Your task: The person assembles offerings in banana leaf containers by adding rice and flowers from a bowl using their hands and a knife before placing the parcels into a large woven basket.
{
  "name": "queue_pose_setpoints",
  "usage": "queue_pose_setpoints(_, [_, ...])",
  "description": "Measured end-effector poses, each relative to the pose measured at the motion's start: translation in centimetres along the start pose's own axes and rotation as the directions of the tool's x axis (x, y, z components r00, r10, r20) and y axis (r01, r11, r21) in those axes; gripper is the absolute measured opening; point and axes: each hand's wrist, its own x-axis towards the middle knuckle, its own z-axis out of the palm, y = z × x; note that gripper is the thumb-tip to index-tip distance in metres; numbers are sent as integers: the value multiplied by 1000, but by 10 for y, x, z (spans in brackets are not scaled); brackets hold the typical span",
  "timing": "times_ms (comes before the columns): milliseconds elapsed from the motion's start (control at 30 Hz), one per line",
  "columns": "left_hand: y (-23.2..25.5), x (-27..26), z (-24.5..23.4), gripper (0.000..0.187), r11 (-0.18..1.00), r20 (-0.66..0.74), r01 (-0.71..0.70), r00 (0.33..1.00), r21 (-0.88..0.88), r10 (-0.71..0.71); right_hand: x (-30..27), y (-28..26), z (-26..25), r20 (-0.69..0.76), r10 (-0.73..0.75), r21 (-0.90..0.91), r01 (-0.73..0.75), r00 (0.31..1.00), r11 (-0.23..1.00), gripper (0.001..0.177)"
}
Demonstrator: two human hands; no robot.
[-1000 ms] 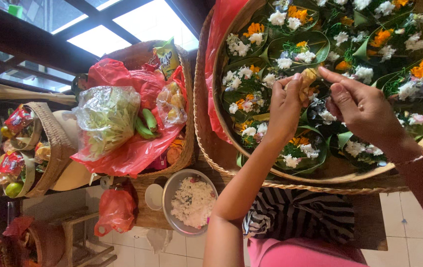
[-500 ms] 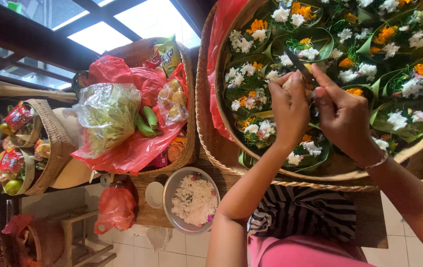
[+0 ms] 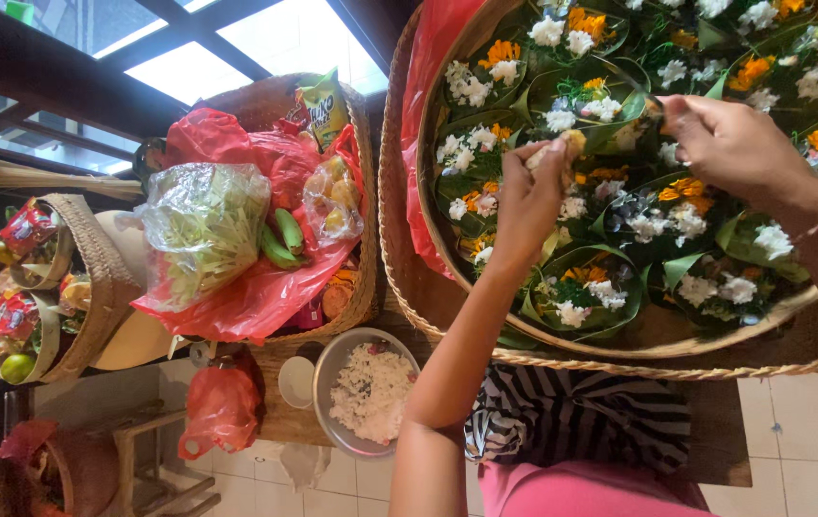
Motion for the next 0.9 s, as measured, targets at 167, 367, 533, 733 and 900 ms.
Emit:
queue_pose_setpoints(167, [-19,3,-5,38,996,68,35,997,-78,-30,15,42,19,51,292,-199,-277,955,940,47])
queue_pose_setpoints(367, [-3,-9,0,40,999,92,-23,996,44,19,17,-3,11,48,234,19,-236,971,972,47])
queue_pose_setpoints(533, [-1,-13,-1,42,985,80,-143,988,100,135,-23,-77,-2,184,41,268,-90,982,959,50])
queue_pose_setpoints(733, [4,-23,-2,41,926,64,-238,971,292,229,-33,-114,-4,232,128,-38,-123,964,992,48])
queue_pose_setpoints(900, [17,-35,0,41,780,65,-415,897,469,438,-44,-111,16,13,-100,4,100,995,995,45])
